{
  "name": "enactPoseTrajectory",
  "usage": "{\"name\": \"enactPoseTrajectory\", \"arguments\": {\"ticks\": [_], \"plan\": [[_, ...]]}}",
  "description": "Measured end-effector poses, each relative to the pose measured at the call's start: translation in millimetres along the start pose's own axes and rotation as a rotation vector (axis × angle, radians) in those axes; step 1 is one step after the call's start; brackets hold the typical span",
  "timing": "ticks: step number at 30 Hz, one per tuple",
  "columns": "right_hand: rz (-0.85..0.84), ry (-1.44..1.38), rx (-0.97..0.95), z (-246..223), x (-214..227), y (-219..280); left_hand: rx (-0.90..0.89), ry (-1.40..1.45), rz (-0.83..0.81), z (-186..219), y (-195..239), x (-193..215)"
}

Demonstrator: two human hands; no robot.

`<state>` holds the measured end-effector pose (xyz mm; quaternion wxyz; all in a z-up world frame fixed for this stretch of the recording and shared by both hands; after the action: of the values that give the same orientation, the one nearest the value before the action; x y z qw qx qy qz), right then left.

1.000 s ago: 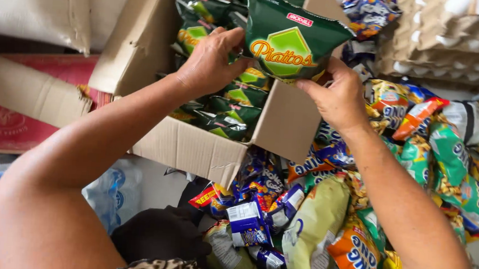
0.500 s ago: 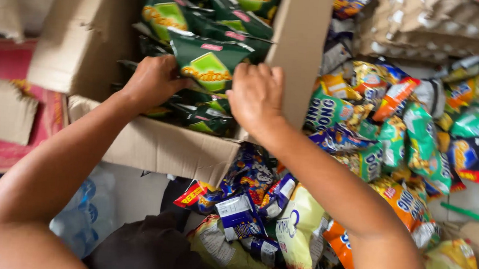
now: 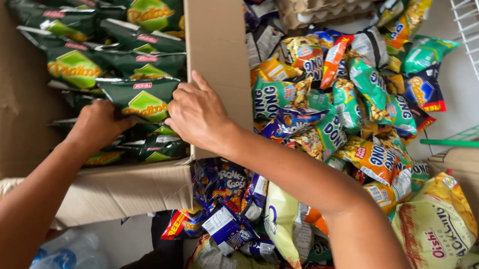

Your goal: Unpacking bags of snacks from a cardboard box and sorting them into piles.

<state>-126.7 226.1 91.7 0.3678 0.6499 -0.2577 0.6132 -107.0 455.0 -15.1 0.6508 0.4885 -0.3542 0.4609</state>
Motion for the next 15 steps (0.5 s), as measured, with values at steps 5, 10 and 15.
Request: {"name": "enactPoseTrajectory", "arguments": {"ticks": [5,10,15], "plan": [[0.756,-0.444,0.126,108.3,74.5,83.0,0.126,0.238,0.055,6.2,45.0,47.9],[0.793,-0.302,-0.247,300.2,17.3,152.5,0.092,0.255,0.186,62.8,85.1,87.4],[0.733,-0.203,-0.553,438.1,-61.0,198.9,-0.003,0.324,0.233,176.2,78.3,117.0]]}}
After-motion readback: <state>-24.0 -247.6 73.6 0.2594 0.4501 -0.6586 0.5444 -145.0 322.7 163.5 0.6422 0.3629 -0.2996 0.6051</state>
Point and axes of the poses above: each hand's wrist, its own y-axis away from the middle knuckle, its own x-axis out of the back of the hand, z = x × y, the point moved 9 cm from there along -y, towards the middle knuckle, and after that the axes turned 4 degrees about x, right-handed, at the moved point
